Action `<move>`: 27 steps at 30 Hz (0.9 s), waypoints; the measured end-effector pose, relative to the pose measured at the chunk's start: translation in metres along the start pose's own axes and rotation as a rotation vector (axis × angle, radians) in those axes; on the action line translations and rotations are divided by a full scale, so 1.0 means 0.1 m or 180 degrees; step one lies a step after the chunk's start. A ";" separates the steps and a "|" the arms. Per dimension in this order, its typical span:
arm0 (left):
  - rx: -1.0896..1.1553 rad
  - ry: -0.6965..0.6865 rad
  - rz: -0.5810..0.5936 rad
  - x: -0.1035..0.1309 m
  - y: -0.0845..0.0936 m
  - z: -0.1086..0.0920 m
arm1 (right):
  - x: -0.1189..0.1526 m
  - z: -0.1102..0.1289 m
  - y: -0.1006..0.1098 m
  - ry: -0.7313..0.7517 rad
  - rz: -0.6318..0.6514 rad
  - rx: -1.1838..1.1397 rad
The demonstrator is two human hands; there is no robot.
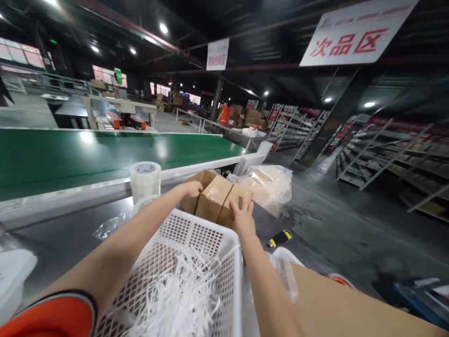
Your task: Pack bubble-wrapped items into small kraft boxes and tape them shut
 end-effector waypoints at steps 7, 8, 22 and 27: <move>-0.0078 -0.0005 -0.0198 0.60 0.00 -0.61 | 0.52 -0.14 0.23 -0.0006 -0.0652 -0.0161; -0.0086 -0.0026 -0.0289 0.66 0.06 -0.72 | 0.59 -0.19 0.36 0.0021 -0.0819 -0.0159; 0.0679 -0.1623 -0.2477 2.83 2.01 -2.99 | 3.53 -0.22 3.68 0.0101 -0.2590 0.0297; 0.1117 -0.2328 -0.1486 3.15 2.10 -3.38 | 4.66 0.19 3.99 -0.0833 -0.2128 0.0966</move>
Point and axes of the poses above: each hand's wrist, its own x-axis away from the middle knuckle, its own y-axis out of the back of the hand, z = x × y, the point moved 7 cm from there along -x, towards the middle knuckle, and after that the axes turned 11 degrees about -y, right-handed, at the moved point
